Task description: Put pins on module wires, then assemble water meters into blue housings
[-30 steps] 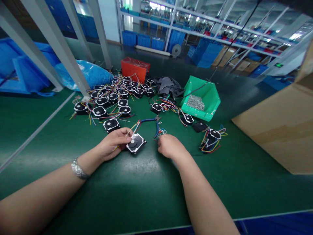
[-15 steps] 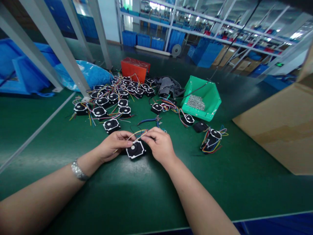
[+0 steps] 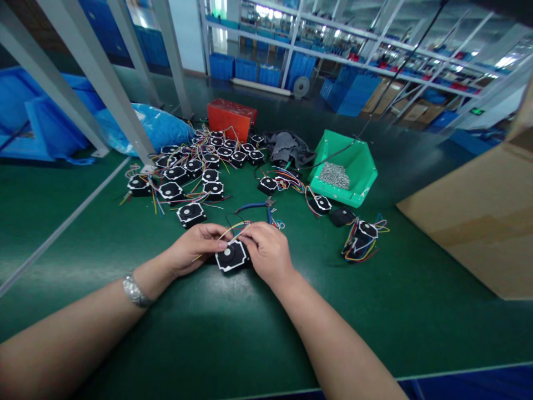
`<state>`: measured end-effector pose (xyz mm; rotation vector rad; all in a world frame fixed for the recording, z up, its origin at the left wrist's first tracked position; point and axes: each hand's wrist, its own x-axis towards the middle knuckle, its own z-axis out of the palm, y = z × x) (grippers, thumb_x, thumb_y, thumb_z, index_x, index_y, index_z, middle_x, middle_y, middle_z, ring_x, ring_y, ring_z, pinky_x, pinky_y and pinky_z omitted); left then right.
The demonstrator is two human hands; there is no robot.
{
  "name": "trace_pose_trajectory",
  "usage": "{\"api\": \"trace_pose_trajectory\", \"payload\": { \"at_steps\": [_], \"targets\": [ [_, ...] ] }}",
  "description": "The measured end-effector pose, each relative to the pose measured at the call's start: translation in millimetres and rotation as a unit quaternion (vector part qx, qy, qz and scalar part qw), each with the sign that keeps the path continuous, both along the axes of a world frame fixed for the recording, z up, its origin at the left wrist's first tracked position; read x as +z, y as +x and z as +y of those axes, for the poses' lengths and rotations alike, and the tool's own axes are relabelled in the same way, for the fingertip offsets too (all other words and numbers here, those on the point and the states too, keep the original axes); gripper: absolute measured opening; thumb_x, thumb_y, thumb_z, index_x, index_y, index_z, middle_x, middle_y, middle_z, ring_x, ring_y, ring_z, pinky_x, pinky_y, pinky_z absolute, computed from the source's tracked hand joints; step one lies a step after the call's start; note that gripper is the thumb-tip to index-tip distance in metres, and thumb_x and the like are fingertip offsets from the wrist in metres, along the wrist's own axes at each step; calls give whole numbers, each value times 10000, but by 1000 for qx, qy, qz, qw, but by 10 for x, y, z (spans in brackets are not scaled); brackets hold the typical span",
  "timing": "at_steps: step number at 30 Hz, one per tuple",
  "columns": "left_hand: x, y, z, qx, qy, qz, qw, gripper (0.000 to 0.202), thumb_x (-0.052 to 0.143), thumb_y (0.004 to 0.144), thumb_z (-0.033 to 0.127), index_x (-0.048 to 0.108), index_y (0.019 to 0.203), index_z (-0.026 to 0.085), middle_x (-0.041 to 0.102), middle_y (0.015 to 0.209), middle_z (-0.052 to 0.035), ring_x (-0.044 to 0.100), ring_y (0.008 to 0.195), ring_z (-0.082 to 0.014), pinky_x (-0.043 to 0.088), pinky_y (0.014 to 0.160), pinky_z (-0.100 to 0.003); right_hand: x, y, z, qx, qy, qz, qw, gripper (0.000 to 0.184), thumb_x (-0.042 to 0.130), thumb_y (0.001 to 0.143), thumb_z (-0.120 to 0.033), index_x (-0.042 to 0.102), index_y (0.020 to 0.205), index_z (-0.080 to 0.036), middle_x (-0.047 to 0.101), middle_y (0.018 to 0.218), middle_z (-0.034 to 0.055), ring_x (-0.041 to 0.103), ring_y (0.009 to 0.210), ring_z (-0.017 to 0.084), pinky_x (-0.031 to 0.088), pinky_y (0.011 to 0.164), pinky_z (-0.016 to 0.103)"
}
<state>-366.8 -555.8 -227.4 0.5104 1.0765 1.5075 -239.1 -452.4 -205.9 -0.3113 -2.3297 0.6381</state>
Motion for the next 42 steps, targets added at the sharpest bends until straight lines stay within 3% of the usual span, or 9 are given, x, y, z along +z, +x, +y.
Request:
{"api": "trace_pose_trajectory", "payload": {
  "at_steps": [10,17,21,25,27,29,32,38,42],
  "targets": [
    [30,-1,3,40,-2,-1,999,181,712,538,158,633,695,113,613,620,-3,539,554,-94,406,571,-225,-5,24,46,62,-21,-22,998,243,406,792,-77,613,846,-194,623,885,31,572,867,115,462,775,260],
    [-63,47,38,89,-11,235,968,194,661,600,169,603,784,154,607,679,3,540,624,-115,406,619,-242,-120,134,626,-222,50,-45,973,209,431,760,-139,610,864,-160,589,897,72,541,879,168,425,824,300],
    [-89,39,23,114,-21,382,917,188,573,703,229,586,884,184,615,768,-28,556,705,-163,420,686,-296,-155,321,1060,-355,132,-112,919,295,476,729,-163,577,999,-97,547,1016,134,473,999,228,359,898,349],
    [-21,92,-92,189,33,524,830,272,586,698,237,603,966,198,582,1059,-100,480,1037,-255,300,943,-397,-212,437,1260,-408,160,-199,877,423,506,745,-238,490,1154,-128,471,1167,162,397,1090,280,286,919,449],
    [9,186,-169,134,99,559,812,288,594,692,218,618,979,215,561,1122,-106,455,1084,-264,277,973,-398,-259,449,1287,-419,166,-228,863,464,484,771,-265,426,1222,-169,423,1235,158,358,1132,298,236,924,509],
    [12,303,-219,16,143,572,807,309,571,712,212,611,1018,229,578,1101,-113,502,1029,-264,340,925,-400,-309,444,1300,-428,152,-252,855,484,448,798,-287,373,1261,-168,405,1259,166,335,1156,309,194,923,550],
    [-31,422,-206,-93,139,583,795,375,505,760,236,538,1133,222,568,1119,-134,526,1009,-273,394,870,-419,-366,436,1330,-428,116,-267,856,436,406,822,-308,406,1229,-152,450,1221,166,355,1145,301,158,920,579],
    [-147,268,-42,23,56,538,841,434,521,750,255,479,1175,177,494,1225,-142,432,1153,-253,307,982,-419,-348,412,1356,-475,80,-243,842,264,501,749,-340,564,941,-170,592,934,102,473,989,262,122,935,564],
    [-178,147,13,75,13,486,871,496,570,702,229,465,1181,159,372,1333,-156,336,1230,-260,287,992,-439,-246,352,1230,-473,88,-204,853,303,541,697,-302,536,954,-141,588,927,103,498,922,247,208,932,479]
  ]
}}
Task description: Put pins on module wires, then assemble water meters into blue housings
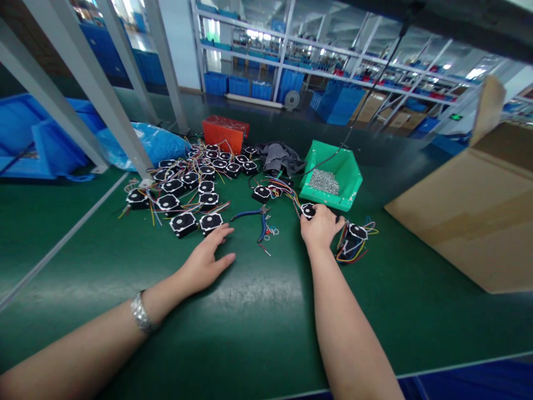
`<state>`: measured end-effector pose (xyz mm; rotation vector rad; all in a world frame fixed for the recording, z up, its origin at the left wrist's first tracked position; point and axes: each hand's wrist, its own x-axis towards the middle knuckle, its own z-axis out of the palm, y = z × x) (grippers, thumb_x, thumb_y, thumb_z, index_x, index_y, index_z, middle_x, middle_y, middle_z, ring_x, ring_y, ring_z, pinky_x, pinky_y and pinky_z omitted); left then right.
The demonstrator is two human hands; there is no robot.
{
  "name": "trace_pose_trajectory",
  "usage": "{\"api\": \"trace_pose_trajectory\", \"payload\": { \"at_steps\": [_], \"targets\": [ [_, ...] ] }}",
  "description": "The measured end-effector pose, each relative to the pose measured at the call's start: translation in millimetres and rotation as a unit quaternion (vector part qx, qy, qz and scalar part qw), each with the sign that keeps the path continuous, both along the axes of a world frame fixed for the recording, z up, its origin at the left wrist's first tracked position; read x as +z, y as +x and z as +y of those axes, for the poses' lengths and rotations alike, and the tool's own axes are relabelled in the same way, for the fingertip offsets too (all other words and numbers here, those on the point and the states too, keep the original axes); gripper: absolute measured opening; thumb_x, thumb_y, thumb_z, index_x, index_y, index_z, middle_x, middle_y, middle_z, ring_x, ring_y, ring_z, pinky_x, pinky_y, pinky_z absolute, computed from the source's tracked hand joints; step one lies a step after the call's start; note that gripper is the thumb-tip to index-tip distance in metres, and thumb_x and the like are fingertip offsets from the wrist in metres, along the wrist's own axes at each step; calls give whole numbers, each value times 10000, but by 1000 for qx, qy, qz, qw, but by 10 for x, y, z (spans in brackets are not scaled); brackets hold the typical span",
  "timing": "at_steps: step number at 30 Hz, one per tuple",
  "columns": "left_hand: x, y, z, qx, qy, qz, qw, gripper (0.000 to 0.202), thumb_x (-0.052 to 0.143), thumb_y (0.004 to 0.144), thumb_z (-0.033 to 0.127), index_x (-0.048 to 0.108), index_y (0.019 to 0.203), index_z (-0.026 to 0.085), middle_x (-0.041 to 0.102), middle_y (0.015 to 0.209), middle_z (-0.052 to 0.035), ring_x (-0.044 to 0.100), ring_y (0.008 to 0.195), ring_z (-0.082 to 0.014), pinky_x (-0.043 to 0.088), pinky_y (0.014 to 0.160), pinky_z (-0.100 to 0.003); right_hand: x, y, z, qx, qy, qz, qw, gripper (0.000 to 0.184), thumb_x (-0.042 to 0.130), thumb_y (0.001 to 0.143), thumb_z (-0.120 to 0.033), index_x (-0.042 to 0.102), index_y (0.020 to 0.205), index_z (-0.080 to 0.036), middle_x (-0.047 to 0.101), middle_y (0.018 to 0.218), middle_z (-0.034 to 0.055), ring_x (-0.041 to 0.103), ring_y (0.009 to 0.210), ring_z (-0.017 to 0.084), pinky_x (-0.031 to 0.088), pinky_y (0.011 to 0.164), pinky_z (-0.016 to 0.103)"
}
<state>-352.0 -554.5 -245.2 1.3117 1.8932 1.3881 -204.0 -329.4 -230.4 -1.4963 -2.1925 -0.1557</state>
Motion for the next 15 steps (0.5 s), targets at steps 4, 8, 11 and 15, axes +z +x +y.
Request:
{"api": "trace_pose_trajectory", "payload": {
  "at_steps": [4,8,11,15],
  "targets": [
    [5,-47,31,26,10,-91,995,489,609,657,214,498,1130,160,347,1344,-149,345,1222,-248,318,977,-409,132,-52,-203,106,76,25,991,286,495,730,-241,511,985,-114,550,1001,137,468,976,247,298,885,397],
    [26,-68,59,6,28,-255,967,418,627,648,205,531,1048,135,529,1147,-135,506,1059,-211,389,915,-377,229,-104,-443,204,155,121,959,234,472,768,-230,493,977,-126,497,1077,156,415,1069,240,300,926,402],
    [47,-59,65,-29,12,-357,934,377,642,651,207,557,1005,105,605,1004,-123,564,938,-196,404,886,-384,237,-173,-691,278,140,240,920,284,543,735,-256,458,988,-159,481,1055,129,441,1047,230,355,902,414],
    [82,-30,42,-93,41,-455,885,445,672,641,182,552,1067,134,587,1077,-124,541,980,-217,398,877,-389,168,-303,-1098,399,-111,392,822,283,547,752,-247,426,1004,-200,486,1038,79,502,994,179,440,836,355]
  ]
}}
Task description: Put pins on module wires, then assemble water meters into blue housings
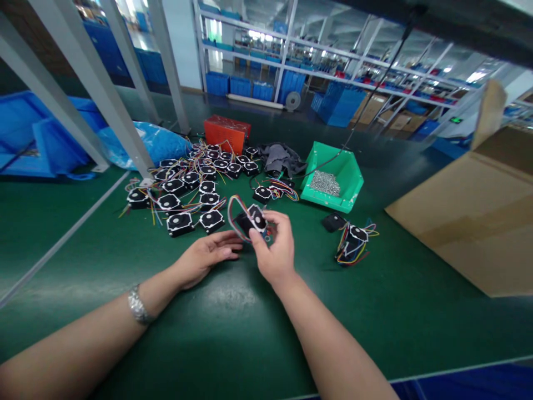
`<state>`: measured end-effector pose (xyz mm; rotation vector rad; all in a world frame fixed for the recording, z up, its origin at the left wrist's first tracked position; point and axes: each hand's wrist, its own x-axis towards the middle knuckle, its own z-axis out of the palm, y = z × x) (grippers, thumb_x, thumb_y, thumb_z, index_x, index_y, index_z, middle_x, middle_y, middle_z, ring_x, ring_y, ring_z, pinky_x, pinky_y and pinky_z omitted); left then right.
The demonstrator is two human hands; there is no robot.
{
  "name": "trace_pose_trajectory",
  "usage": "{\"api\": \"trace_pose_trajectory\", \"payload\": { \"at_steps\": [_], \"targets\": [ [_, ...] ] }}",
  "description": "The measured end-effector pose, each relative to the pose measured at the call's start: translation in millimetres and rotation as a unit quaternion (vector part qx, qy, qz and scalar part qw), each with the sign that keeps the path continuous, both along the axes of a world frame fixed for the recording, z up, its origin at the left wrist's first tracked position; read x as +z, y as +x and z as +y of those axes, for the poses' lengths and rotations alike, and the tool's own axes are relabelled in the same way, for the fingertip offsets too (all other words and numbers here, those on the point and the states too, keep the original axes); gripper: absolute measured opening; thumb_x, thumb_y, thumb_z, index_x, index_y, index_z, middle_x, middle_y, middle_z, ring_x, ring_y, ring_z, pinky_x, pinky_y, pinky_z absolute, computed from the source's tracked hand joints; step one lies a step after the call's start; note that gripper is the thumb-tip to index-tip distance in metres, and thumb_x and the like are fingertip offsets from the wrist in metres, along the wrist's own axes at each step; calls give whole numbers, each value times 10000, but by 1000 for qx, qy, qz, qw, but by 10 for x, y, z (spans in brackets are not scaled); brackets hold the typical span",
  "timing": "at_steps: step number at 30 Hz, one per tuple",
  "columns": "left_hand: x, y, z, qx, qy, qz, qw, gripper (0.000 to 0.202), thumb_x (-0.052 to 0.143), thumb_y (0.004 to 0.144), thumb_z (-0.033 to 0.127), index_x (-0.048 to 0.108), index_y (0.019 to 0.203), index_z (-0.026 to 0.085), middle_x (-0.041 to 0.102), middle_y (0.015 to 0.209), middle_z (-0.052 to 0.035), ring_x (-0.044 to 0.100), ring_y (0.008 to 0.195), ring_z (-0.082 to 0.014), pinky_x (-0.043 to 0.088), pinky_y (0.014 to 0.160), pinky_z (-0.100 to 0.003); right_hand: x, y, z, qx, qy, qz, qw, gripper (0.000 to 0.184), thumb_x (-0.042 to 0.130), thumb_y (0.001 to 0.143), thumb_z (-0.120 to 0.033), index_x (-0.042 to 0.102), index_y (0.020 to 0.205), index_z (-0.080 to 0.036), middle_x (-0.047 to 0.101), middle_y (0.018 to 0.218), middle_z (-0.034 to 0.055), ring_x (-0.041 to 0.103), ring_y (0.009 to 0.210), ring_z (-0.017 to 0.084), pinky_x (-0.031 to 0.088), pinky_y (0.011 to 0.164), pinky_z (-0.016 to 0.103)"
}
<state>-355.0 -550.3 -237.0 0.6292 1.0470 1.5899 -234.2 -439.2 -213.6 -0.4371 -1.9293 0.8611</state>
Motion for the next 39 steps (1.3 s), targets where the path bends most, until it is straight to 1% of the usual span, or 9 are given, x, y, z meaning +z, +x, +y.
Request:
{"api": "trace_pose_trajectory", "payload": {
  "at_steps": [3,7,10,16,20,24,28,33,39],
  "targets": [
    [30,0,-29,-15,51,-69,996,497,713,595,148,553,1065,180,589,1080,-77,520,1019,-217,376,904,-380,-46,-85,-222,124,-157,-26,979,238,540,764,-267,438,970,-208,528,994,54,538,939,151,467,792,305],
    [40,-32,-43,-9,49,-115,992,424,712,605,162,560,1000,178,611,975,-35,561,927,-170,404,879,-346,-60,-131,-221,164,-223,-91,957,179,533,759,-315,498,880,-187,587,886,31,569,817,132,469,732,274],
    [26,-50,-26,19,23,-101,994,314,690,638,182,551,917,149,621,860,-29,590,789,-141,460,761,-301,-58,-101,-14,132,-188,-144,962,200,490,783,-345,562,847,-170,605,840,34,568,776,138,453,724,283],
    [46,-38,3,53,-32,-87,994,302,689,638,266,479,816,141,613,749,-37,609,673,-170,497,618,-326,-100,41,507,-143,-9,-297,944,157,498,761,-213,626,817,-141,566,816,67,531,777,169,414,734,298],
    [81,-32,-5,60,-52,-83,993,311,696,625,272,455,771,143,594,668,-16,594,593,-157,498,545,-307,-162,54,619,-144,66,-452,878,219,505,773,-239,639,932,-170,549,871,89,506,873,204,383,803,324],
    [98,-20,-29,47,-63,-102,992,268,651,678,247,459,833,143,633,736,-65,620,663,-188,507,586,-335,-184,22,616,-121,67,-489,861,127,518,761,-213,637,787,-180,552,811,59,510,814,182,382,763,298],
    [87,15,-40,22,-61,-128,990,254,603,722,229,494,927,126,644,847,-122,624,766,-218,504,644,-359,-173,21,612,-121,47,-467,874,56,543,725,-155,585,690,-168,541,747,34,504,724,154,382,682,271],
    [65,46,-20,11,-61,-137,989,238,583,744,260,545,911,95,645,854,-134,616,767,-204,492,681,-349,-44,18,387,-115,80,-282,949,60,538,741,-153,549,684,-167,547,715,16,506,696,138,388,650,255],
    [45,67,6,19,-32,-144,989,222,607,722,298,572,815,99,627,744,-68,578,690,-153,481,680,-326,146,-21,-111,14,113,-148,982,70,511,783,-154,554,731,-174,557,724,7,523,695,111,412,643,228]
  ]
}}
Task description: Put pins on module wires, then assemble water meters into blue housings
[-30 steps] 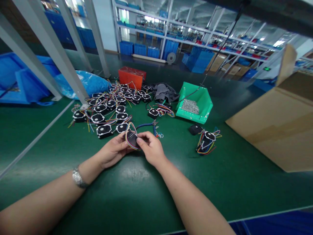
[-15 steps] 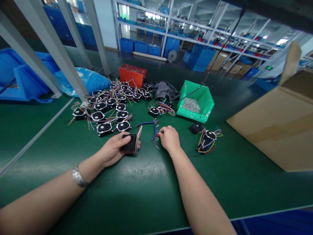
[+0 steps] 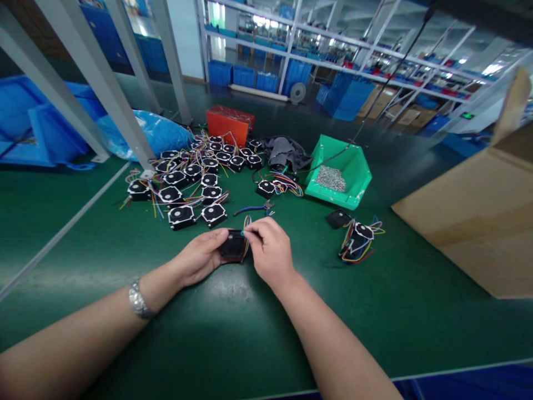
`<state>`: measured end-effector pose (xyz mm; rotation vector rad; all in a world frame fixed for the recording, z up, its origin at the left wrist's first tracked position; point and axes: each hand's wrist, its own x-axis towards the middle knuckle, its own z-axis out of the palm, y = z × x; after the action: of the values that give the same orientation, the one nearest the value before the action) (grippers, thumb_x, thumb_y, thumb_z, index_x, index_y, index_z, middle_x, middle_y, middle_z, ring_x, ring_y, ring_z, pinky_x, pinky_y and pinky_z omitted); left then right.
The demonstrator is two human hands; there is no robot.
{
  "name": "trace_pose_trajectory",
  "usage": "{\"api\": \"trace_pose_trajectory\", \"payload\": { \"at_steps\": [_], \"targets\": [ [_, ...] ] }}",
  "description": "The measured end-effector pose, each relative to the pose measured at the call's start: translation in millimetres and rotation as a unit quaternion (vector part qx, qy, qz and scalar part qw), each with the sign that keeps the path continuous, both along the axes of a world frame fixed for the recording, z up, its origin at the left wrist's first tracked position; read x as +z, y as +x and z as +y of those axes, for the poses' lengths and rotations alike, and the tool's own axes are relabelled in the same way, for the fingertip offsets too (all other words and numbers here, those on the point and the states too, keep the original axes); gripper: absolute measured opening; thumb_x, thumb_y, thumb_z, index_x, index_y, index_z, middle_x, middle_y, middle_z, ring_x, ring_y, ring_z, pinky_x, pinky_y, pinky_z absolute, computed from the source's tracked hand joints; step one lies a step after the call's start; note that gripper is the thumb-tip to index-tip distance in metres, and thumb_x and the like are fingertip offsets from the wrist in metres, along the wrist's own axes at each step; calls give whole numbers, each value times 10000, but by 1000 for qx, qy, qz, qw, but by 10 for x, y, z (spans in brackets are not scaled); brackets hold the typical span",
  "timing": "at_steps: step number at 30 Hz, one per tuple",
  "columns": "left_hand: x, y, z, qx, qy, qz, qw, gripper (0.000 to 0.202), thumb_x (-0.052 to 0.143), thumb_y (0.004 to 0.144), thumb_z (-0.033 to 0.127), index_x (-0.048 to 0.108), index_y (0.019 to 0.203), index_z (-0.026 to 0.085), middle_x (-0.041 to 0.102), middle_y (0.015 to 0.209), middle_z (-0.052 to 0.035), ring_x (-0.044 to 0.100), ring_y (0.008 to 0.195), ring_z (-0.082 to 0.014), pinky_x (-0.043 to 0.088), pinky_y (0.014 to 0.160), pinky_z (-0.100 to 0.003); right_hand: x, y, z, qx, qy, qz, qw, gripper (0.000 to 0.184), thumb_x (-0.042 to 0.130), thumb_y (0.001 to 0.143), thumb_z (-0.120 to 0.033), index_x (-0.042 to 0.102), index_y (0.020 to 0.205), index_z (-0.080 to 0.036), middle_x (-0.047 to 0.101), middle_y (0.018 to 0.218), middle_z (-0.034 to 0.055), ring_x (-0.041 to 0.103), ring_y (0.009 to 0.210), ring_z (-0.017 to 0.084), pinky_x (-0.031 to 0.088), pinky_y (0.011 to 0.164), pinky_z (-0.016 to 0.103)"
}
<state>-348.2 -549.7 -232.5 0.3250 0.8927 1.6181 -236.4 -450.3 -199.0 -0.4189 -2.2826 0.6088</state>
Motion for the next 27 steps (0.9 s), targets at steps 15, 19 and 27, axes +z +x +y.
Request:
{"api": "trace_pose_trajectory", "payload": {
  "at_steps": [15,19,27],
  "targets": [
    [-46,27,5,-3,43,33,999,215,564,754,327,582,781,115,609,747,-57,551,706,-153,456,702,-338,-190,-139,-106,13,41,-90,995,237,419,843,-236,651,860,-195,579,747,51,528,738,143,425,684,266],
    [-57,14,4,-2,35,18,999,233,573,747,332,584,819,111,623,750,-64,574,717,-166,471,696,-346,-159,-132,-108,26,-38,-36,998,179,479,807,-194,643,872,-165,600,780,43,553,741,126,435,683,242],
    [49,9,-1,32,-51,30,998,171,524,780,242,569,813,81,626,672,-74,596,594,-154,501,543,-294,-76,14,212,-124,-101,-12,987,132,513,765,-233,627,803,-179,579,736,22,541,672,132,424,618,247]
  ]
}}
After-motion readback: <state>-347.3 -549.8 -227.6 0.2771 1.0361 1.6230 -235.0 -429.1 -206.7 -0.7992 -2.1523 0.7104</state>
